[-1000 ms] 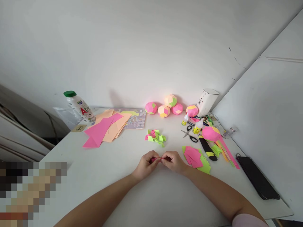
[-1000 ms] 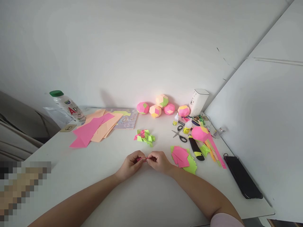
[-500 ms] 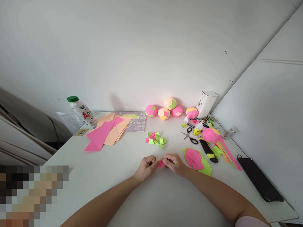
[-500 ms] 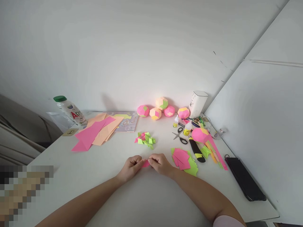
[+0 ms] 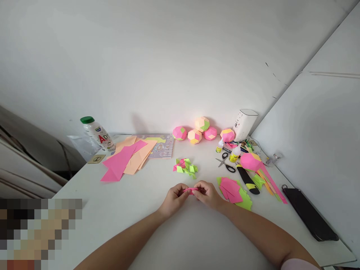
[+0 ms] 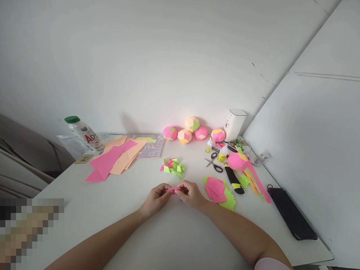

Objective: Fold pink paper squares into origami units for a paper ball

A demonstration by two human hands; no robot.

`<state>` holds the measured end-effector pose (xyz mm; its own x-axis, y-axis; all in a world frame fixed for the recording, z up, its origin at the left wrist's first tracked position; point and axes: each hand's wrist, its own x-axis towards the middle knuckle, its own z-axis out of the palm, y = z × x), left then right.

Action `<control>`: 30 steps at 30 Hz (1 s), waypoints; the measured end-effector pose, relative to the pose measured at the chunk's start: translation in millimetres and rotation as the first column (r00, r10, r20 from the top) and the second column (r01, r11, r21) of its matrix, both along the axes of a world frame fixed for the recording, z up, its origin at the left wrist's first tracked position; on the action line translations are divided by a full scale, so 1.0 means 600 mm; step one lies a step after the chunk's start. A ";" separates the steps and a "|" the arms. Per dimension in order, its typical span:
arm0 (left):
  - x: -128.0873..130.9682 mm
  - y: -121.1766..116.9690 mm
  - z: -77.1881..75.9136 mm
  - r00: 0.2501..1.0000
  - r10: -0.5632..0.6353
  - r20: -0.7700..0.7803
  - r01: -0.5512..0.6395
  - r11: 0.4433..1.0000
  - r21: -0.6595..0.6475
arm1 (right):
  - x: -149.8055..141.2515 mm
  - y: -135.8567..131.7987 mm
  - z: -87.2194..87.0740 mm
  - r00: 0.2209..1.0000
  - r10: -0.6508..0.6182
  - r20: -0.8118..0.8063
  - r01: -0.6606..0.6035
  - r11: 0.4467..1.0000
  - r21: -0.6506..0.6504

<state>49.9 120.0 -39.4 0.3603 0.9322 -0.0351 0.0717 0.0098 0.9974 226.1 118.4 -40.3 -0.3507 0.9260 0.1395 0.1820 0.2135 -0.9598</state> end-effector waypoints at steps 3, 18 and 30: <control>0.001 0.001 -0.006 0.999 0.050 -0.003 -0.050 0.999 0.002 | -0.001 0.001 -0.003 1.000 -0.019 -0.013 0.019 0.999 0.035; -0.002 -0.002 0.010 0.982 -0.079 0.173 0.102 0.987 -0.125 | 0.000 0.004 -0.007 0.990 -0.142 0.018 0.123 0.910 0.397; 0.002 0.008 0.005 0.963 0.070 0.259 -0.048 0.995 -0.090 | -0.003 0.003 -0.009 0.999 -0.036 0.034 0.020 0.920 0.391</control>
<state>51.1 125.0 -36.5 0.3119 0.9498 -0.0243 -0.1950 0.0890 0.9768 224.2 120.2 -45.9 -0.3382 0.8105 0.4783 0.2298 0.5640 -0.7932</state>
